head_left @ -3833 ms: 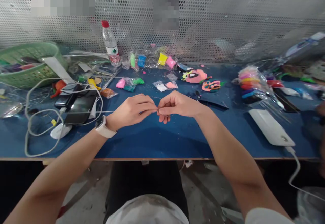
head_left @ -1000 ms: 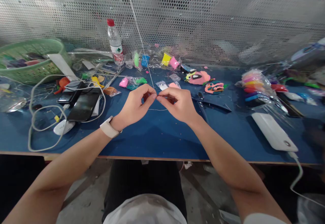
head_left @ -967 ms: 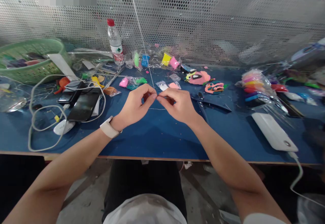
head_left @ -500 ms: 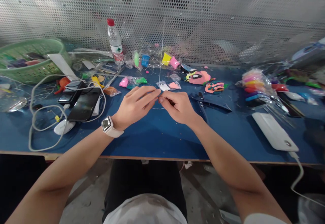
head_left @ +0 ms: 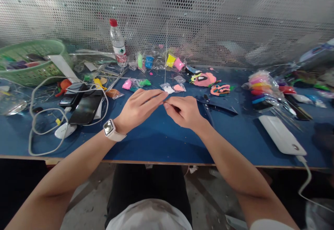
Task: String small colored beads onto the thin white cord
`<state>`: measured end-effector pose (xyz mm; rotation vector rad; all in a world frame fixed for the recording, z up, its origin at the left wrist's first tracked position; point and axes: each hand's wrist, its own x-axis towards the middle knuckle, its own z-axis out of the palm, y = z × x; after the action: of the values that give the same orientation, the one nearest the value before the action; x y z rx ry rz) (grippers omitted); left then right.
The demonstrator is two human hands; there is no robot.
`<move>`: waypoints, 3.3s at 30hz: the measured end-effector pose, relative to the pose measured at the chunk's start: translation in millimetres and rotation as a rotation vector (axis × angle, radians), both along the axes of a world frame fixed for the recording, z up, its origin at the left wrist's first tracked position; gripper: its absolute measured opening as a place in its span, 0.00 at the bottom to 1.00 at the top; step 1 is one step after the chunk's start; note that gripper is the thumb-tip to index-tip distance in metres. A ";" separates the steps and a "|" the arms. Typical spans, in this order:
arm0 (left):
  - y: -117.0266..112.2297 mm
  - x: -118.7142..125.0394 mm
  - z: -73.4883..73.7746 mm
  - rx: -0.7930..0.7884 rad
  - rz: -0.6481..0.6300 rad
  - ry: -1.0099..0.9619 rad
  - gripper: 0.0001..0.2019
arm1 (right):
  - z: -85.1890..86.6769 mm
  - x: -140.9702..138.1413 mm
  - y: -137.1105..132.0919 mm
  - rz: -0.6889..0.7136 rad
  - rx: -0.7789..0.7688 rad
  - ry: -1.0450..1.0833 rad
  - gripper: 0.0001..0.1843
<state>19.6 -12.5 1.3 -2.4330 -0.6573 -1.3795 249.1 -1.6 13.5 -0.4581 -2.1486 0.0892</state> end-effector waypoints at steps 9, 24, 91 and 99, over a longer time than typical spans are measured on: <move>-3.0 -0.1 1.0 0.027 -0.019 0.000 0.20 | -1.6 0.6 -4.6 -0.061 0.084 -0.010 0.19; -5.0 -1.0 5.2 0.034 -0.007 -0.032 0.18 | 1.3 -1.8 -7.2 0.031 -0.099 0.083 0.13; 0.1 -3.8 16.6 -0.196 -0.134 0.020 0.13 | 18.0 14.9 1.1 0.675 -1.398 0.091 0.16; -2.6 -2.1 15.8 -0.150 -0.182 0.032 0.12 | 13.4 17.2 2.5 0.751 -1.351 0.057 0.12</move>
<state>17.4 -15.1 17.0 -2.6854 -0.5622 -1.4004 266.3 1.0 26.8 -0.3138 -1.8023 1.9781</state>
